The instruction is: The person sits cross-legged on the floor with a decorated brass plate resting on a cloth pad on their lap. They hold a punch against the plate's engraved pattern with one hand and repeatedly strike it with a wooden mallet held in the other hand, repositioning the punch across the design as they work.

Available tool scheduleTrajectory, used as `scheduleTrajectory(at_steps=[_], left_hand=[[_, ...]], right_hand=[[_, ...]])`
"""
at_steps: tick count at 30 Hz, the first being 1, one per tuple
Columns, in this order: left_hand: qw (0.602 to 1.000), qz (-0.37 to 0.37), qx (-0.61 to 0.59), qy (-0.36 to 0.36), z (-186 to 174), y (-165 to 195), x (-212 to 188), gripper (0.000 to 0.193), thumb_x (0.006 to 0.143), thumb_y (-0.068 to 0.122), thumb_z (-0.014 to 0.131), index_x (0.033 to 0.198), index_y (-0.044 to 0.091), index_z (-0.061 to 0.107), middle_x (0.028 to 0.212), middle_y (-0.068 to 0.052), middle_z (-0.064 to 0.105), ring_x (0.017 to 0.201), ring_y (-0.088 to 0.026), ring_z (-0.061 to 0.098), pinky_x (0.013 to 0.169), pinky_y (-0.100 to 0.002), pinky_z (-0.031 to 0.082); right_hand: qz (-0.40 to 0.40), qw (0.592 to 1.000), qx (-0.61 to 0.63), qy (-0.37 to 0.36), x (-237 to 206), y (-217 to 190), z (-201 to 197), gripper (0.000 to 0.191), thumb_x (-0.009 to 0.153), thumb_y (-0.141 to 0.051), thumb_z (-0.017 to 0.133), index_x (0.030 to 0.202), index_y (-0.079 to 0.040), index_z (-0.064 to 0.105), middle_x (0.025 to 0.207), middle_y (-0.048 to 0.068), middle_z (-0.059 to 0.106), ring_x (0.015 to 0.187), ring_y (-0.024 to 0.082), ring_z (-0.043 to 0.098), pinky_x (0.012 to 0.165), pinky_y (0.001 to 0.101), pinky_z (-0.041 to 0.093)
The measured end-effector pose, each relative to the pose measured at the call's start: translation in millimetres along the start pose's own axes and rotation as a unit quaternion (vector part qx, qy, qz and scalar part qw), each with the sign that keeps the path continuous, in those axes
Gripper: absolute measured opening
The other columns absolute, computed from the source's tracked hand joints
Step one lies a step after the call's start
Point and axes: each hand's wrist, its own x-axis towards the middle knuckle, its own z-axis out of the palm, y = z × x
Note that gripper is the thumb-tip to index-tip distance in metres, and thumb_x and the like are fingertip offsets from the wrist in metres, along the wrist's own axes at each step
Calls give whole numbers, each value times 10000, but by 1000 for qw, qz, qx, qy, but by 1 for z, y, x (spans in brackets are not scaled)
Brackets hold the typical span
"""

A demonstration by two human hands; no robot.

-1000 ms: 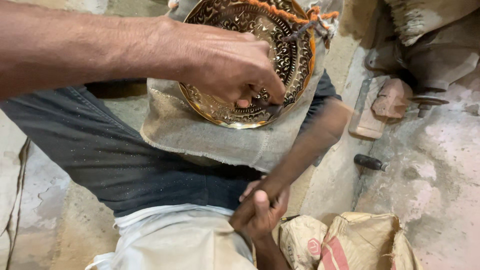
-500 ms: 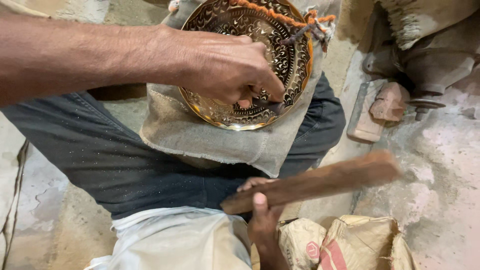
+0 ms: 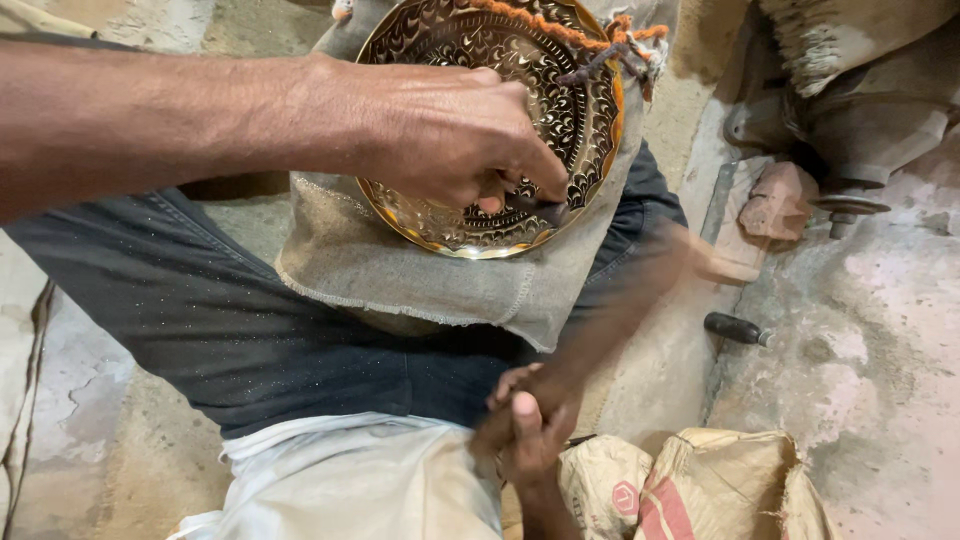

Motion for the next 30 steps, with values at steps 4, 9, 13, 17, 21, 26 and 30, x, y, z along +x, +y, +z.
scheduleTrajectory(at_steps=[4, 9, 13, 17, 21, 26, 30], left_hand=[[1000, 13, 3, 23, 1, -1, -1, 476, 861, 40, 673, 1315, 182, 673, 899, -155, 766, 693, -270, 755, 584, -444, 609], [998, 43, 7, 39, -1, -1, -1, 419, 837, 55, 690, 1248, 138, 685, 847, -176, 761, 693, -311, 746, 586, -480, 591], [995, 78, 12, 63, -2, 0, -2, 452, 799, 73, 726, 1246, 131, 694, 831, -199, 748, 695, -353, 725, 585, -513, 570], [999, 18, 27, 7, -2, 1, -1, 401, 862, 85, 687, 1256, 160, 672, 789, -182, 745, 674, -328, 731, 590, -505, 576], [996, 72, 18, 51, -2, -1, -2, 433, 813, 46, 694, 1237, 138, 690, 808, -187, 744, 663, -333, 725, 565, -506, 574], [998, 30, 55, 9, -3, 1, -1, 491, 847, 24, 651, 1303, 203, 677, 761, -157, 742, 601, -284, 705, 508, -465, 563], [997, -6, 75, -10, 1, 3, -1, 540, 898, 28, 612, 1379, 271, 648, 779, -107, 745, 542, -189, 702, 409, -362, 582]], right_hand=[[73, 994, -75, 12, -2, -6, -1, 405, 941, -277, 686, 1119, 15, 469, 805, 104, 567, 645, 184, 544, 560, 320, 483], [7, 1000, 26, 7, -6, 3, -8, 416, 972, -278, 642, 1200, -4, 427, 865, 120, 597, 767, 194, 590, 678, 327, 525], [-26, 997, -29, -71, -9, 11, -11, 273, 1091, -253, 607, 1131, -2, 508, 878, 117, 627, 762, 193, 592, 732, 327, 532], [33, 999, -8, 10, -13, 5, -14, 376, 967, -247, 621, 1181, 15, 457, 914, 118, 587, 781, 188, 579, 674, 341, 534], [-2, 995, -83, -55, -13, -2, -13, 315, 1038, -243, 593, 1173, 16, 474, 962, 111, 608, 826, 179, 598, 734, 340, 541], [47, 997, -58, -9, -10, -8, -10, 337, 975, -219, 617, 1187, -24, 443, 885, 91, 595, 751, 137, 578, 663, 295, 521], [45, 983, -179, -26, -7, -7, -14, 272, 971, -228, 654, 1081, -14, 525, 771, 76, 616, 644, 126, 590, 582, 290, 492]])
